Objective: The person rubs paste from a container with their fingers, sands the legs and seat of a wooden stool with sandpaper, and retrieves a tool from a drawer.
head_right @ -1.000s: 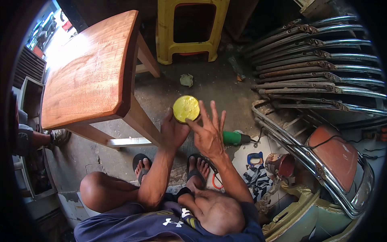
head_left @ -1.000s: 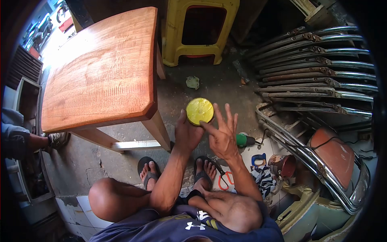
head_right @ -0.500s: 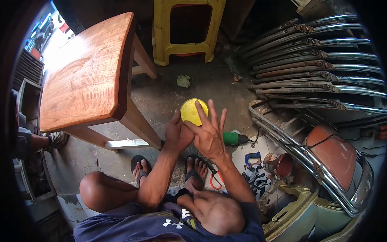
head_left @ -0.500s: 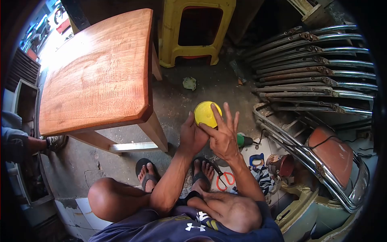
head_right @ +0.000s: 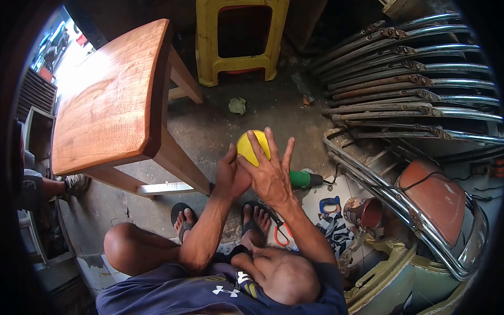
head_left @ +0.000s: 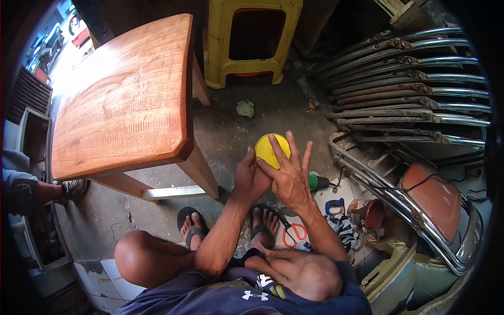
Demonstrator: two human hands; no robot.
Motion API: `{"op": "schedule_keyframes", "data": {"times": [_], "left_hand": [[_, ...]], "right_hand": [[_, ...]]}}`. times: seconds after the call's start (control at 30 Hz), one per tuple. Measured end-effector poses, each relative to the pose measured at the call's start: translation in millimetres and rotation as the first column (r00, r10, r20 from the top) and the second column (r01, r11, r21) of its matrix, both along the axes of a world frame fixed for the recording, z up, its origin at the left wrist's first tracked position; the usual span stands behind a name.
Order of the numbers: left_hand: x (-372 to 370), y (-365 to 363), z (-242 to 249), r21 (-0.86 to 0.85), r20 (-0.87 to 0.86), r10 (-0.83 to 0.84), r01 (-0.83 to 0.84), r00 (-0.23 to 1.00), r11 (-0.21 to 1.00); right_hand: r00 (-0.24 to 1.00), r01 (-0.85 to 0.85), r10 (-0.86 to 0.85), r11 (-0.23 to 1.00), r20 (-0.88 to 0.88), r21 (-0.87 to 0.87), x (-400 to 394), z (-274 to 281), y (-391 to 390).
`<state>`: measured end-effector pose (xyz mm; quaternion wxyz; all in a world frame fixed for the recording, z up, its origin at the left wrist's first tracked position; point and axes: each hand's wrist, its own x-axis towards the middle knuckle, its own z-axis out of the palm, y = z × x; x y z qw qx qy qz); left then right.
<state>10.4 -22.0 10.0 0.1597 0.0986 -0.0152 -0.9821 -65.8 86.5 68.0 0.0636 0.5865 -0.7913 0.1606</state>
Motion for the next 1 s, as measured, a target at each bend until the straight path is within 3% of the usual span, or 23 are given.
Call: {"op": "schedule_keyframes", "data": {"times": [0.1,0.17,0.23,0.3,0.33,0.37,0.5,0.53,0.63,0.67,0.77,0.8,1.0], "left_hand": [[-0.1,-0.9,-0.4,0.071,-0.038,-0.037,0.039,0.999,0.997],[0.5,0.1,-11.4,0.051,-0.009,-0.01,0.01,1.0,0.999],[0.3,-3.5,-12.8,0.033,0.013,0.016,-0.016,1.0,0.999],[5.9,-4.1,-12.8,0.129,-0.129,0.008,0.008,0.992,0.992],[4.3,-5.2,-5.5,0.121,0.029,0.001,-0.005,1.0,0.993],[4.7,-3.7,-7.8,0.124,0.03,0.006,-0.009,1.0,0.992],[5.3,-7.8,-8.3,0.133,-0.005,0.03,-0.029,1.0,0.991],[6.6,-7.4,-6.7,0.142,0.029,0.026,-0.03,0.999,0.989],[5.3,-5.9,-5.1,0.123,0.035,0.03,-0.035,0.999,0.992],[4.6,-8.8,-7.1,0.114,0.033,0.028,-0.032,0.999,0.993],[7.6,-7.7,-14.2,0.066,-0.009,0.019,-0.018,1.0,0.998],[7.3,-8.3,-8.8,0.077,0.019,0.006,-0.008,1.0,0.997],[8.0,-8.8,1.4,0.036,0.045,-0.034,0.032,0.998,0.999]], "right_hand": [[0.99,0.142,-0.142,0.989,0.005,-0.042,-10.4,6.6,-5.6],[0.994,0.113,-0.113,0.993,0.01,-0.022,-7.1,2.0,-8.0],[0.997,-0.075,0.075,0.995,-0.007,0.063,0.8,7.2,-5.1],[0.999,-0.048,0.046,0.996,0.026,0.081,-2.7,12.2,-1.4],[0.998,0.063,-0.064,0.997,0.009,0.055,-6.3,11.6,-0.3],[0.985,0.17,-0.17,0.985,-0.006,0.02,-8.5,10.2,-0.8],[0.999,0.005,-0.011,0.994,0.048,0.113,1.6,14.4,9.2],[0.995,0.097,-0.098,0.994,0.013,0.048,-2.8,12.6,7.8],[0.989,0.141,-0.143,0.988,0.029,0.069,-5.8,5.6,10.1],[0.995,0.028,-0.04,0.99,0.087,0.138,-3.0,8.4,14.2],[0.996,0.027,-0.036,0.995,0.087,0.092,-13.7,12.0,15.9],[0.992,0.11,-0.113,0.993,0.053,0.046,-23.8,15.9,13.2],[0.994,0.062,-0.054,0.994,-0.092,0.086,-63.0,12.8,4.8]]}}
